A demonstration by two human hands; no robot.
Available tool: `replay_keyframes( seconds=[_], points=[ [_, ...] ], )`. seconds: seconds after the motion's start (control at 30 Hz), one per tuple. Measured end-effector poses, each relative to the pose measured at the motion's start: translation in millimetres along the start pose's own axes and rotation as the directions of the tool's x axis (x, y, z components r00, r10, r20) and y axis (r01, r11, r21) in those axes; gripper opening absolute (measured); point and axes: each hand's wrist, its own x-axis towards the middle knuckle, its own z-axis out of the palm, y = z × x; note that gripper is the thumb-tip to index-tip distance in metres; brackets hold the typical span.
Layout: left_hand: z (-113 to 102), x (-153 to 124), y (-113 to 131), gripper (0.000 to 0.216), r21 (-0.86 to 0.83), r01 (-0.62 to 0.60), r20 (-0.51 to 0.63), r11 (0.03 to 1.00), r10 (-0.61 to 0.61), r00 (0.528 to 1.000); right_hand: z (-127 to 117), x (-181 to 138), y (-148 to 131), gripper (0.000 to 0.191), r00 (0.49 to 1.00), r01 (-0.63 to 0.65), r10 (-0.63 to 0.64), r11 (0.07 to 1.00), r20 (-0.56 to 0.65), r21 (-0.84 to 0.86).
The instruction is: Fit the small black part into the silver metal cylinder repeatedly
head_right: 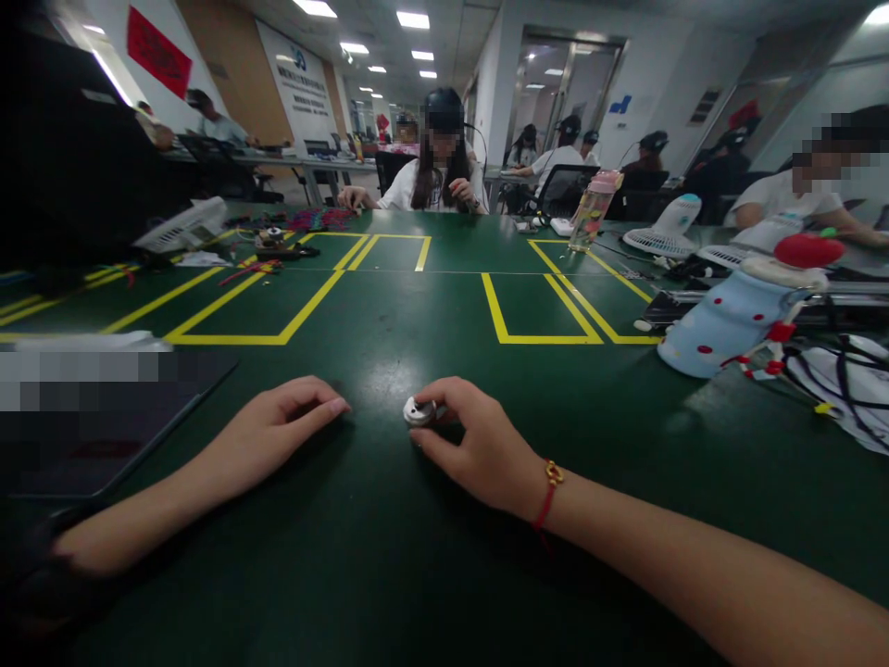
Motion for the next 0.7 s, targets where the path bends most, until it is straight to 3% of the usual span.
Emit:
replay_keyframes(
  seconds=[0.2,0.3,0.4,0.57,0.7],
  points=[
    [15.1,3.6,37.2,0.027,-0.017,-0.175,-0.025,0.984,0.174,0.984,5.8,-1.6,12.7,0.058,0.999,-0.033,0.036,0.997,-0.036,0.075],
    [24.1,11.4,64.3,0.024,-0.019,-0.306,-0.024,0.952,0.305,0.952,5.7,-1.1,13.9,0.052,0.999,-0.034,0.034,0.996,-0.002,0.085],
    [25.5,18.8,78.4,0.016,-0.023,-0.338,-0.06,0.941,0.336,0.94,3.2,-0.8,11.5,0.048,1.0,-0.02,0.019,0.998,0.014,0.062],
    [20.3,20.3,66.4,0.019,-0.058,-0.238,-0.137,0.97,0.228,0.964,-4.2,-3.1,11.6,0.046,1.0,-0.007,0.008,0.998,0.009,-0.065],
    [33.6,18.2,46.5,0.012,-0.005,-0.199,0.031,0.98,0.199,0.98,-5.9,-4.9,15.1,0.044,1.0,0.012,-0.013,0.996,-0.013,-0.087]
  ],
)
